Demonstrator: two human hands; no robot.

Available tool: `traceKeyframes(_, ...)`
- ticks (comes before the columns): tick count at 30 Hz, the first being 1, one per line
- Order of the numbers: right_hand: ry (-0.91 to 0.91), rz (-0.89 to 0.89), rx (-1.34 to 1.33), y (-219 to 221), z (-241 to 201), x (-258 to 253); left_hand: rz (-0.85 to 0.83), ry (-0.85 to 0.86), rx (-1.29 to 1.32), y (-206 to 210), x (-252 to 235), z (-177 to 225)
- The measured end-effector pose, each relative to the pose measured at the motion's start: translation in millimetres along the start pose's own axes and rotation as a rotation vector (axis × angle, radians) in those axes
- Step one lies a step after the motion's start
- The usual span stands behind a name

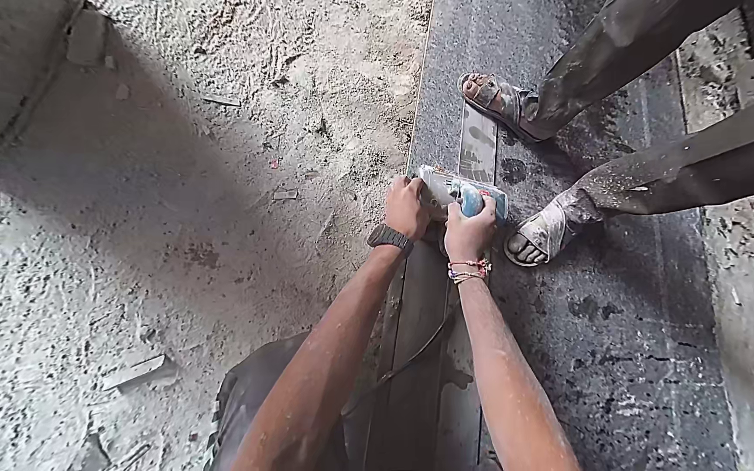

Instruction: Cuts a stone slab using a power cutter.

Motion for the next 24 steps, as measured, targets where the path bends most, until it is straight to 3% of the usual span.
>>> traceKeyframes(24,-0.031,-0.015,-0.026,11.3,8.2,-8.1,-0.060,0.001,-0.023,-8.3,-24.7,3.3)
Point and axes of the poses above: each hand's wrist, its own x-axis away from the middle knuckle, its own y-axis out of the palm, z = x × y, the point moved 4 cm from there along -x, towards the middle knuckle, and after that the axes turned 8 degrees about y, right-handed, at the moved point
